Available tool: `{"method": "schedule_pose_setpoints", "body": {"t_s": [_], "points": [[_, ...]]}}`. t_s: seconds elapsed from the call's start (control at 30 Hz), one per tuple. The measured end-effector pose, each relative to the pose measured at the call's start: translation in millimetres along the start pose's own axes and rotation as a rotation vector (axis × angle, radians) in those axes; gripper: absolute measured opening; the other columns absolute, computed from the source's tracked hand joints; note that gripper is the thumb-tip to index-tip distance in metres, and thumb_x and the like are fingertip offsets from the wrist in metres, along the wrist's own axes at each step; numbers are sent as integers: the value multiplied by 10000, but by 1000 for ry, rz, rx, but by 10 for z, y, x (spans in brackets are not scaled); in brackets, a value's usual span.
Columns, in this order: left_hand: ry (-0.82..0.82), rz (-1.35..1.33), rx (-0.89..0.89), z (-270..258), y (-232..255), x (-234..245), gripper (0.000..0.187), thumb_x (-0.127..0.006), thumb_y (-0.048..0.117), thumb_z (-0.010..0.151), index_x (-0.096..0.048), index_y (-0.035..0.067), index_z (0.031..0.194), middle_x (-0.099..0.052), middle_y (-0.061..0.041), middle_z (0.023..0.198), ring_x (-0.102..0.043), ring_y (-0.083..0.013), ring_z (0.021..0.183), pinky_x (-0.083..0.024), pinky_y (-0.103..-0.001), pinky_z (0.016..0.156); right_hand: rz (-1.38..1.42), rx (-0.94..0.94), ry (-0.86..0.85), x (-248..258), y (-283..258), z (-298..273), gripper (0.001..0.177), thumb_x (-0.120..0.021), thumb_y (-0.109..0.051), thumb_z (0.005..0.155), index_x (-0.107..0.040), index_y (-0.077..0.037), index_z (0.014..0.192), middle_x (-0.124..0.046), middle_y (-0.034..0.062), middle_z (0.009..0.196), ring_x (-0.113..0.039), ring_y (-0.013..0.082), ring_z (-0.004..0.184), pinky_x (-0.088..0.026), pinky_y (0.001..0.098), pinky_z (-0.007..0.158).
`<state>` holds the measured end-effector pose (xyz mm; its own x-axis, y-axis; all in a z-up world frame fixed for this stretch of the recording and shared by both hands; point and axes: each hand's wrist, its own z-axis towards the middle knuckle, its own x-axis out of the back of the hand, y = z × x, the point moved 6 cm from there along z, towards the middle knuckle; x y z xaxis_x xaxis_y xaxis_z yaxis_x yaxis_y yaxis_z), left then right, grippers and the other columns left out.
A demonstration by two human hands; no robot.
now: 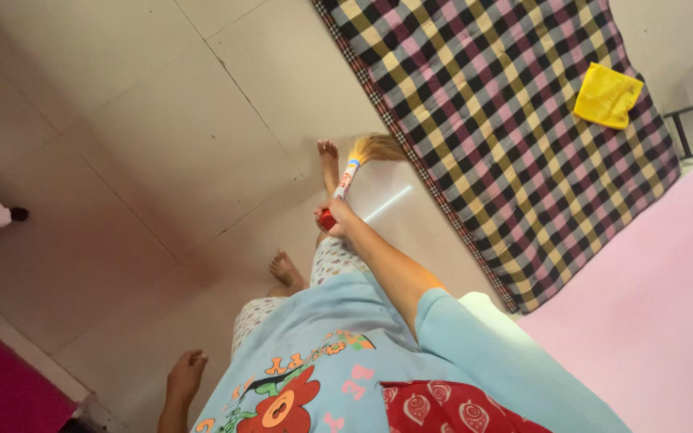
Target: The person sweeps the floor using a broom, moving dirt from under a desk, around a portable cooler, and along the walls.
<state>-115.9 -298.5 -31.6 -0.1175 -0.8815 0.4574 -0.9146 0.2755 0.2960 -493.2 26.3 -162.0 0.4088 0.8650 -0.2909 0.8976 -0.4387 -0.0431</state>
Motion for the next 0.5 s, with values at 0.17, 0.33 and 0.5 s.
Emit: {"method": "schedule_pose_setpoints", "body": {"t_s": [0.17,0.33,0.5], "points": [[41,-81,135,92,625,-120,458,-645,322,948,-675,41,1307,-789,-145,1155,-754,-239,1067,-540,-366,947,-111,-18,8,-929,-367,439,126,-564,81,879,-487,1,938,-590,141,811,-592,170,615,-554,299,561],[30,-347,220,252,1672,-401,475,-642,326,971,-642,51,1358,-770,-149,1176,-740,-264,1032,-550,-377,900,-286,30,52,-1783,-912,620,463,-572,139,859,-281,-134,1095,-580,171,861,-592,198,627,-524,335,527],[59,-452,167,463,3084,-312,433,-616,255,962,-632,58,1348,-732,-121,1250,-701,-235,1150,-549,-371,956,-343,-17,-15,-2431,-1352,885,500,-586,116,846,-266,-123,1147,-582,202,872,-601,198,600,-532,334,492]]}}
